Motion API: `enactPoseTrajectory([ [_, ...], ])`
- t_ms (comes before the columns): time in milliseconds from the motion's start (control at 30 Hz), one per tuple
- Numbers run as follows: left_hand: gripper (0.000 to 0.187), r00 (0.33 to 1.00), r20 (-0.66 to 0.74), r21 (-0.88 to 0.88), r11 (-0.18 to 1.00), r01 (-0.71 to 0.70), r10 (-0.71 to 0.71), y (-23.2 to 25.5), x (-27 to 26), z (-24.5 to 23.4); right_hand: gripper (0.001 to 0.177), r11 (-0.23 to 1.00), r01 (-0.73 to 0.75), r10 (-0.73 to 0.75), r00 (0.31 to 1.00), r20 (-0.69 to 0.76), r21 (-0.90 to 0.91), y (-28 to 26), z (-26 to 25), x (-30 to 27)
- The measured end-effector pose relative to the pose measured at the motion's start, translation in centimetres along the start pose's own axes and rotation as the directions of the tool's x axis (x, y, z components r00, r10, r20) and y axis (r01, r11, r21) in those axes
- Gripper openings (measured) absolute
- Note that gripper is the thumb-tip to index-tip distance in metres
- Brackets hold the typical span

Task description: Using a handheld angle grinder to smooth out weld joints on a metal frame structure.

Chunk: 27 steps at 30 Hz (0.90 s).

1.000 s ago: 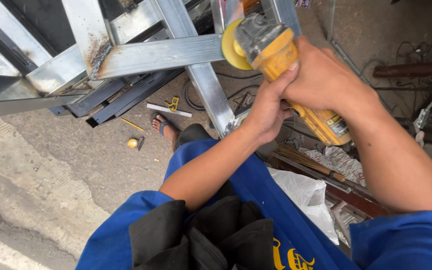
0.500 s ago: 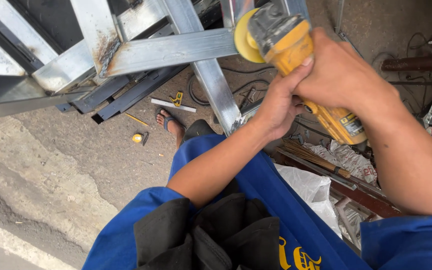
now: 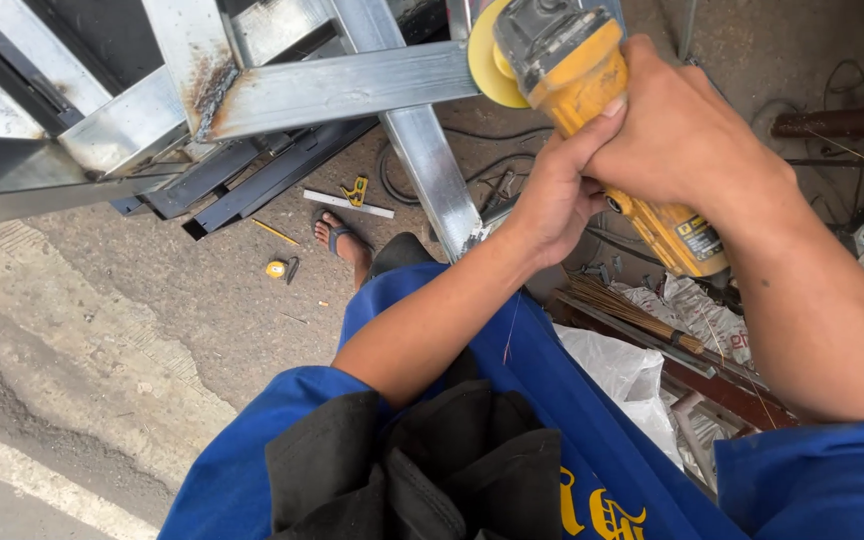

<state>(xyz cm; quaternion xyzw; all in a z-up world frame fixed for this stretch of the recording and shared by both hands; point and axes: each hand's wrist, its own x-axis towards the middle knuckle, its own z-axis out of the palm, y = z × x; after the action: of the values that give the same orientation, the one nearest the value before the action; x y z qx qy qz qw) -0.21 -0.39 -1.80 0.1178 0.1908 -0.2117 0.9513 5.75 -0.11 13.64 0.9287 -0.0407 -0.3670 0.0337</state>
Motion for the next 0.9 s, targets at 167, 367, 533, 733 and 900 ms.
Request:
enactPoseTrajectory([
  [167,0.06,1.0,-0.01,0.001,1.0,0.029,-0.029,-0.2,-0.4,0.5,0.048,0.998,-0.06,0.06,0.998,0.026,-0.014,-0.5,-0.2,-0.7],
  [367,0.072,0.995,-0.017,0.068,0.993,0.096,-0.095,0.3,-0.7,1.7,0.058,0.993,-0.115,0.115,0.993,0.004,-0.015,-0.5,-0.3,-1.1],
  [533,0.074,0.989,-0.024,0.08,0.986,0.144,-0.143,1.2,-1.1,2.6,0.055,0.991,-0.131,0.131,0.991,-0.004,0.007,0.2,-0.2,-0.7],
  [733,0.082,0.987,-0.091,0.102,0.985,0.14,-0.131,1.9,-0.8,2.3,0.051,0.995,-0.09,0.09,0.996,0.005,0.044,0.1,-0.3,-0.1],
  [900,0.065,0.994,-0.039,0.065,0.993,0.101,-0.099,0.3,-0.3,1.8,0.052,0.992,-0.127,0.127,0.992,0.022,-0.002,0.1,-0.6,-0.8],
])
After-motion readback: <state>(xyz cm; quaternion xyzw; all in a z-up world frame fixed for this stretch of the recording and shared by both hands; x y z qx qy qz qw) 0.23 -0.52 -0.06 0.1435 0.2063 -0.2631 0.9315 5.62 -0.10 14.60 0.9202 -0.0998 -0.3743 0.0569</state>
